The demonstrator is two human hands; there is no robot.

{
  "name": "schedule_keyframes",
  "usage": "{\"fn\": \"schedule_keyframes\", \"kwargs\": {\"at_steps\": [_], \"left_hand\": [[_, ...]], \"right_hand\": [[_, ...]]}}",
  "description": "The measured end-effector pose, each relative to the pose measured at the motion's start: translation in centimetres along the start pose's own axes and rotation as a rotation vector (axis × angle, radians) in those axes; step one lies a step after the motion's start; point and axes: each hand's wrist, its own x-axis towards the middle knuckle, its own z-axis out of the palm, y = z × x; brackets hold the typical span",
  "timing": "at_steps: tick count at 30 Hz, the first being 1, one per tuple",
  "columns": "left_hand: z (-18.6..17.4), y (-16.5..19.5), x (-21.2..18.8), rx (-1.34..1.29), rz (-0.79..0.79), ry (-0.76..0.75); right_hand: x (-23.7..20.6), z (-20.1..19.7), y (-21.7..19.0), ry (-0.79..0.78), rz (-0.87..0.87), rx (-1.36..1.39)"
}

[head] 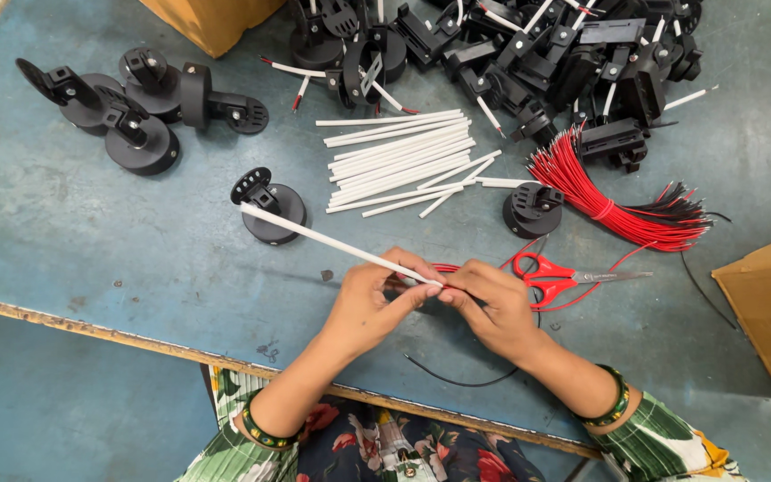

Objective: The person inserts red and black wires into white plastic tubes, then feeds the tubes through black plastic housings. The person repeats this process for multiple units, placing finished assemblies on the table.

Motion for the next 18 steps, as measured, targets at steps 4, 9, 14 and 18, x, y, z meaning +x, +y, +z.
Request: {"fn": "schedule_keyframes", "kwargs": {"at_steps": [4, 9, 14, 18], "left_hand": [[-0.6, -0.2, 0.0, -0.270, 0.019, 0.092], [-2.8, -0.2, 0.4, -0.388, 0.183, 0.324], [-3.3, 0.0, 0.6, -0.398, 0.128, 0.381], [-2.3, -0.2, 0.6, -0.351, 0.036, 0.196]], "right_hand": [[0.4, -0.5, -0.4, -0.051, -0.058, -0.088], [1.0, -0.4, -0.2, -0.029, -0.023, -0.138], [0.8, -0.4, -0.1, -0.020, -0.015, -0.149], [0.6, -0.2, 0.0, -0.008, -0.044, -0.159]]}}
